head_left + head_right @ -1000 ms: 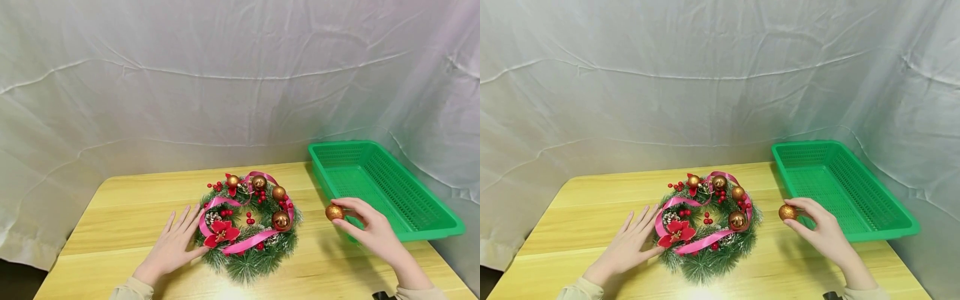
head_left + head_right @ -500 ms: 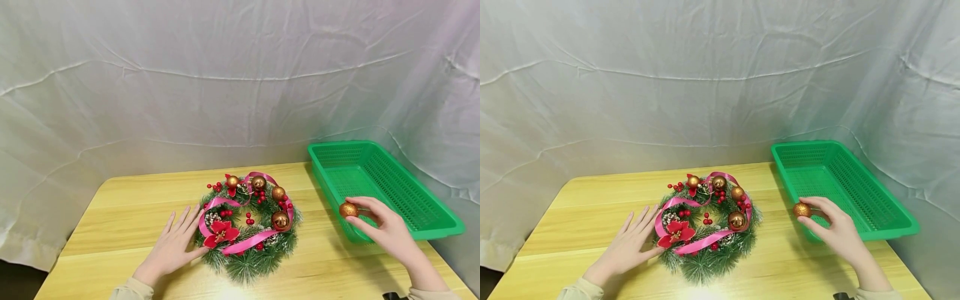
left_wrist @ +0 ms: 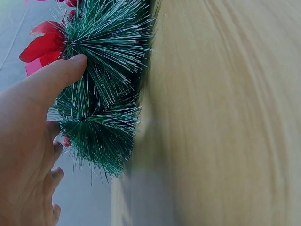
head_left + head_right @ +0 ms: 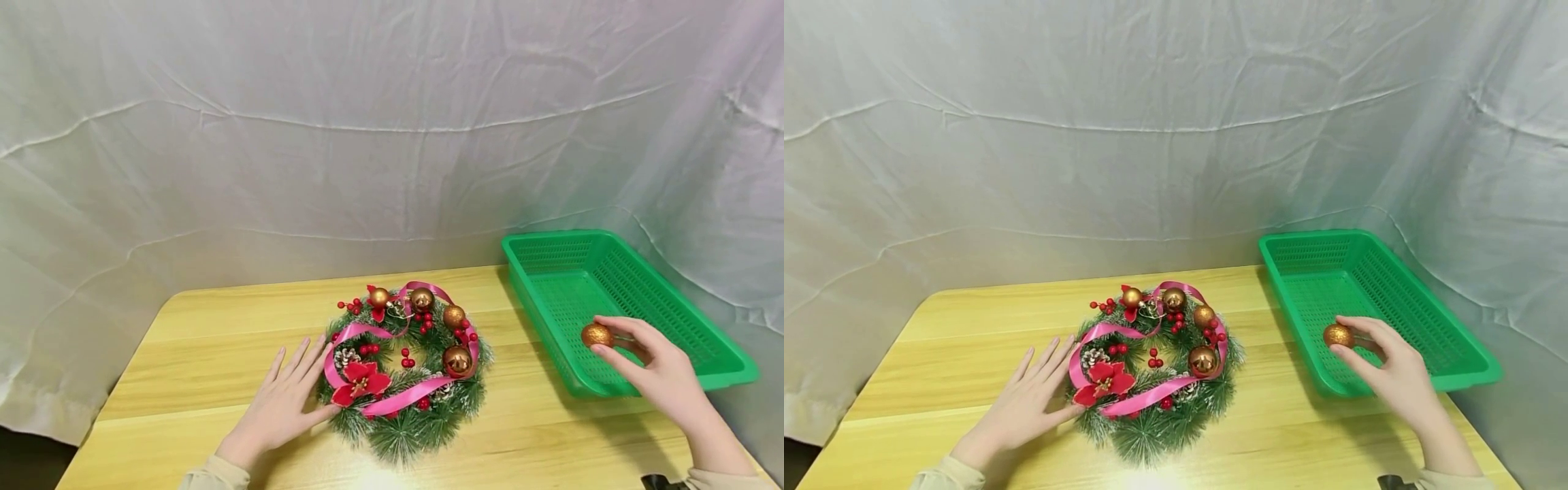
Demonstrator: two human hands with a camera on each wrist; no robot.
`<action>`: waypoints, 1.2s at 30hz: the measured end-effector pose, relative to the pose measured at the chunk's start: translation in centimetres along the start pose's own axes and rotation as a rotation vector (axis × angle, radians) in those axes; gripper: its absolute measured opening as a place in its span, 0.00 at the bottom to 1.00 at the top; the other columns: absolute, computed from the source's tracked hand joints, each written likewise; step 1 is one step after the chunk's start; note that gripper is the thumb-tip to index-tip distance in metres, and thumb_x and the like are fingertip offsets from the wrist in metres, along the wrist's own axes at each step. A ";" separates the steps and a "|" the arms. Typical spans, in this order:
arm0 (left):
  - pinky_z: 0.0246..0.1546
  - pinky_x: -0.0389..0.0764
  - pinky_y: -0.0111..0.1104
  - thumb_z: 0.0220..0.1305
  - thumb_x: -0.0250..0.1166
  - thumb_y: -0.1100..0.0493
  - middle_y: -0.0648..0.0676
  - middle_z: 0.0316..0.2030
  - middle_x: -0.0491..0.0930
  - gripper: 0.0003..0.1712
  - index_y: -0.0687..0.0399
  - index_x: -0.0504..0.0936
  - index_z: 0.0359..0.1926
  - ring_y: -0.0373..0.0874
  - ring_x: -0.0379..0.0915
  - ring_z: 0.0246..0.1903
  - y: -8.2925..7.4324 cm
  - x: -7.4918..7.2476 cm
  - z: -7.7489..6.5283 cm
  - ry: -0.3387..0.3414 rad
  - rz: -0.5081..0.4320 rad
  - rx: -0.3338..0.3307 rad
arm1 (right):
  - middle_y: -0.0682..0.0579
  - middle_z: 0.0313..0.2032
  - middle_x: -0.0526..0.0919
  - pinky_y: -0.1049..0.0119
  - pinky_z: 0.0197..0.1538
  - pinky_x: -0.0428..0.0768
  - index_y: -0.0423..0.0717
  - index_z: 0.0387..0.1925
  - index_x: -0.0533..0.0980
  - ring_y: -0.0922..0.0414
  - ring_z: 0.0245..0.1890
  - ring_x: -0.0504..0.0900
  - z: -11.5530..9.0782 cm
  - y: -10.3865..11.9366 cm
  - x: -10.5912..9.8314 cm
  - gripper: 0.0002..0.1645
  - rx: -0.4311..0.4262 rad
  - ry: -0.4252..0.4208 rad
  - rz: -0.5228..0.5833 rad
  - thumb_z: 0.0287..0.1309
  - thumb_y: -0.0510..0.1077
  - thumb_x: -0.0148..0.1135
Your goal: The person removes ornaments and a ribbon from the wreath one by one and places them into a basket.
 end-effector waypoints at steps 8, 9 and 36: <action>0.69 0.35 0.53 0.58 0.48 0.23 0.49 0.75 0.37 0.55 0.49 0.46 0.76 0.50 0.34 0.73 -0.1 0.0 0.0 0.000 -0.005 0.002 | 0.64 0.50 0.76 0.90 0.45 0.68 0.48 0.59 0.74 0.81 0.47 0.73 -0.7 -2.2 -0.4 0.27 0.113 0.027 -0.057 0.58 0.42 0.67; 0.69 0.35 0.53 0.58 0.48 0.23 0.49 0.75 0.38 0.55 0.49 0.46 0.76 0.50 0.34 0.73 -0.1 -0.1 0.0 -0.002 -0.006 0.002 | 0.64 0.50 0.76 0.90 0.45 0.68 0.49 0.59 0.74 0.81 0.47 0.72 -0.7 -2.5 -0.4 0.27 0.123 0.031 -0.062 0.58 0.42 0.67; 0.69 0.35 0.53 0.58 0.48 0.23 0.49 0.75 0.37 0.55 0.50 0.47 0.75 0.50 0.34 0.73 -0.1 0.0 -0.1 0.004 -0.006 0.004 | 0.63 0.55 0.77 0.87 0.42 0.69 0.50 0.64 0.69 0.80 0.48 0.72 -1.6 -3.7 0.4 0.29 0.168 0.111 -0.035 0.62 0.45 0.63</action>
Point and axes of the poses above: each hand's wrist, its own z-axis towards the middle knuckle, its own x-axis out of the palm, y = z × x, the point moved 9 cm from there along z, towards the middle knuckle
